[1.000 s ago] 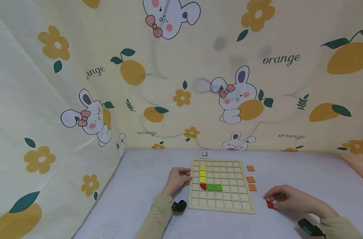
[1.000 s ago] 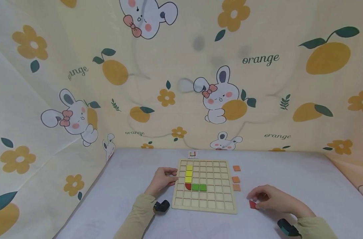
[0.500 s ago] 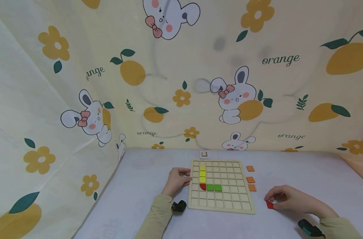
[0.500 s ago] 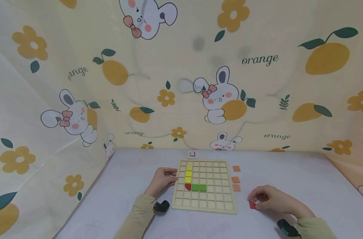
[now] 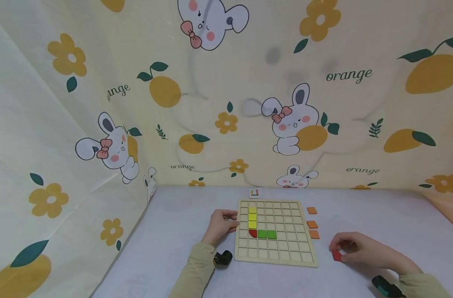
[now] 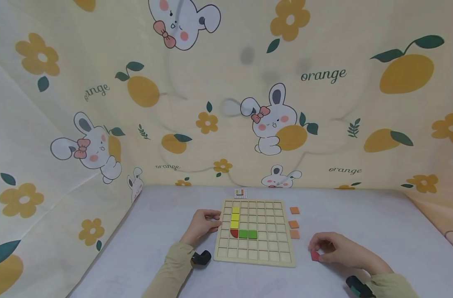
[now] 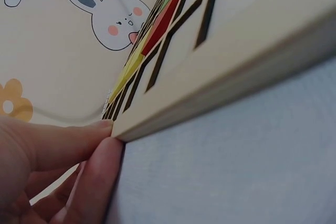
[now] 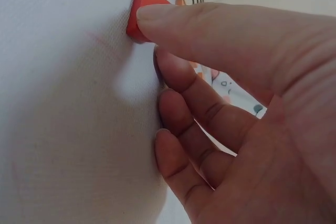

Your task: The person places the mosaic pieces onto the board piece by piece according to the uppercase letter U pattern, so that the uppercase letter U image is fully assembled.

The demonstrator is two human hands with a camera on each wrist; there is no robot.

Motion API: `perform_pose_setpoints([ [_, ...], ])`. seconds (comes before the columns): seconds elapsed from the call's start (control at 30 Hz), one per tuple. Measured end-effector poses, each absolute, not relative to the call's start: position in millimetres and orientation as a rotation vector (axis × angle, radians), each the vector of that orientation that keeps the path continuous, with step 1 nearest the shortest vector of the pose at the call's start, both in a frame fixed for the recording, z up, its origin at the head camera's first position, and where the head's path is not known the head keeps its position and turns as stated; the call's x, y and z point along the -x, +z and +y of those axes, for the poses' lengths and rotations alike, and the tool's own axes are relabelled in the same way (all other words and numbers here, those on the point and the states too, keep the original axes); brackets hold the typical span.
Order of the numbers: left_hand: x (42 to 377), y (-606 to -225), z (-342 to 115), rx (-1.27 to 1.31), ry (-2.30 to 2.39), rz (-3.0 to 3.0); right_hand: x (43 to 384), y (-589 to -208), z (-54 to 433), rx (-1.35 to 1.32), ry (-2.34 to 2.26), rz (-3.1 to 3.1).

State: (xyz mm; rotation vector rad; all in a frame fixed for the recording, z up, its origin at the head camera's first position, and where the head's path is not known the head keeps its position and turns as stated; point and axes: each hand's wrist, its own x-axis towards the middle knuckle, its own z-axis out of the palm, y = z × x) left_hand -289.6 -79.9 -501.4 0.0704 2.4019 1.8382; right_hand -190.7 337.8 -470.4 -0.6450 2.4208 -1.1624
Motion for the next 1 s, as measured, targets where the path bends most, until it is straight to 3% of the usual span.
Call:
perform_pose_setpoints([
  [1.0, 290, -502, -79, -0.058, 1.804, 2.436, 202, -470, 328, 0.487, -1.253, 2.51],
])
